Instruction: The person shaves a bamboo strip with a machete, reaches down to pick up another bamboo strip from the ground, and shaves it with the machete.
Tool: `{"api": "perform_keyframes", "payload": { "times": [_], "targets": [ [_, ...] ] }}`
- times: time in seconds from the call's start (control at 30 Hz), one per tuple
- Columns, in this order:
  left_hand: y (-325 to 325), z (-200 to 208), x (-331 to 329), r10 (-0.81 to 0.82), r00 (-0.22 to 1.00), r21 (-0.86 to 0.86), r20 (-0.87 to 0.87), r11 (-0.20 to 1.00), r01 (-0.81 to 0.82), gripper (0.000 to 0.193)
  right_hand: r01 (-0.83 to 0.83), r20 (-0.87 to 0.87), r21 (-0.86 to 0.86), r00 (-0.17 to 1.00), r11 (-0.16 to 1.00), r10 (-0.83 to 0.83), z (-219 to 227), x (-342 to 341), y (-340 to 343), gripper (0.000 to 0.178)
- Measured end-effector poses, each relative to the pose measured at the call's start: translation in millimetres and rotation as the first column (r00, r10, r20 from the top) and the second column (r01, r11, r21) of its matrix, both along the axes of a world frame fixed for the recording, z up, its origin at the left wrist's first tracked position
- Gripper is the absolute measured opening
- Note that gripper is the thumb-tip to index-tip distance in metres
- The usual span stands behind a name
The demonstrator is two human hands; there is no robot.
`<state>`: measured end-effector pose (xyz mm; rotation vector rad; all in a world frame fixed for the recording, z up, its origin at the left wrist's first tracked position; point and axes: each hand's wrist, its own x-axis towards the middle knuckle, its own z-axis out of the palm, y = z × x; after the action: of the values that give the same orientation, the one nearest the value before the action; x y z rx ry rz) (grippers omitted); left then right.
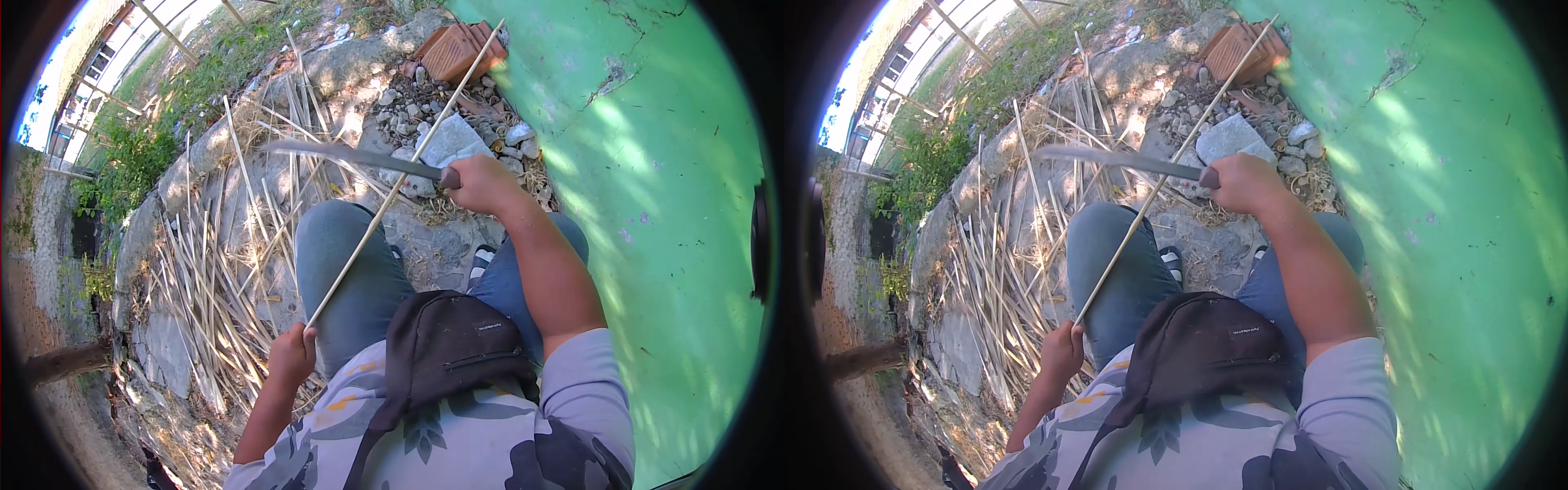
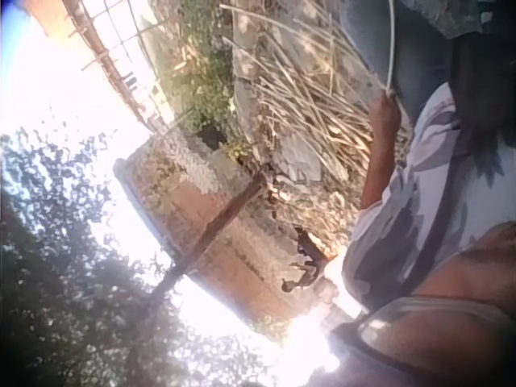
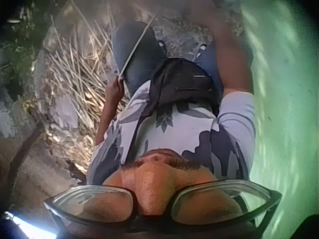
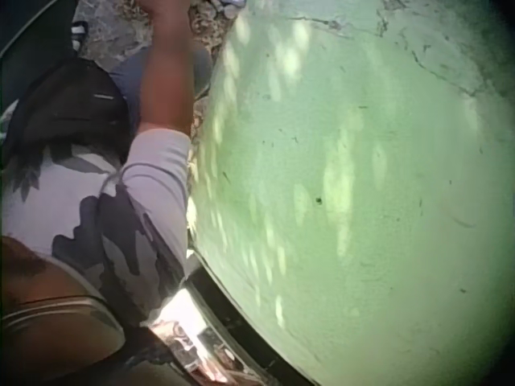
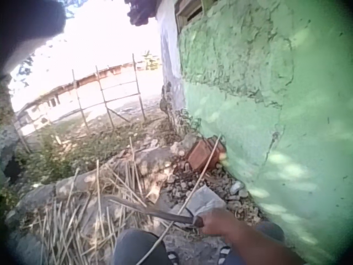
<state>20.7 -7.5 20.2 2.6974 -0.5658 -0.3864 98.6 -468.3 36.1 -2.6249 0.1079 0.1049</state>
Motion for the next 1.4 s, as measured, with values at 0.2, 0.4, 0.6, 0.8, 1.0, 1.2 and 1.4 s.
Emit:
{"api": "perform_keyframes", "payload": {
  "times": [0.2,0.4,0.6,0.8,1.0,1.2,1.4],
  "targets": [
    [3,-7,-6,0.030,0.998,-0.014,0.050,0.999,-0.030,0.033,-0.022,-0.078,-0.078,0.997,0.997,0.016,7,2,-15,0.019],
    [-2,5,-10,0.006,0.995,0.074,0.098,0.997,-0.014,0.032,0.169,-0.004,0.014,0.986,0.985,-0.169,6,-4,-14,0.020],
    [1,2,-10,0.008,0.994,0.065,0.112,0.998,-0.015,0.032,-0.135,0.007,-0.177,0.990,0.975,0.138,6,-5,-6,0.018],
    [-3,9,-9,-0.013,0.992,0.063,0.127,0.998,0.005,0.033,0.181,-0.154,-0.057,0.970,0.982,-0.188,0,-1,-14,0.019],
    [4,8,-13,-0.005,0.990,0.060,0.140,0.998,-0.003,0.032,-0.064,-0.071,-0.151,0.996,0.986,0.054,8,-8,6,0.018],
    [-3,1,-12,-0.025,0.982,0.016,0.185,1.000,0.023,0.032,0.116,-0.064,-0.056,0.991,0.992,-0.119,5,-5,-12,0.016],
    [6,-2,-16,0.004,0.988,0.053,0.152,0.999,-0.012,0.032,-0.037,-0.015,-0.104,0.999,0.994,0.036,15,-10,7,0.020]
  ]
}}
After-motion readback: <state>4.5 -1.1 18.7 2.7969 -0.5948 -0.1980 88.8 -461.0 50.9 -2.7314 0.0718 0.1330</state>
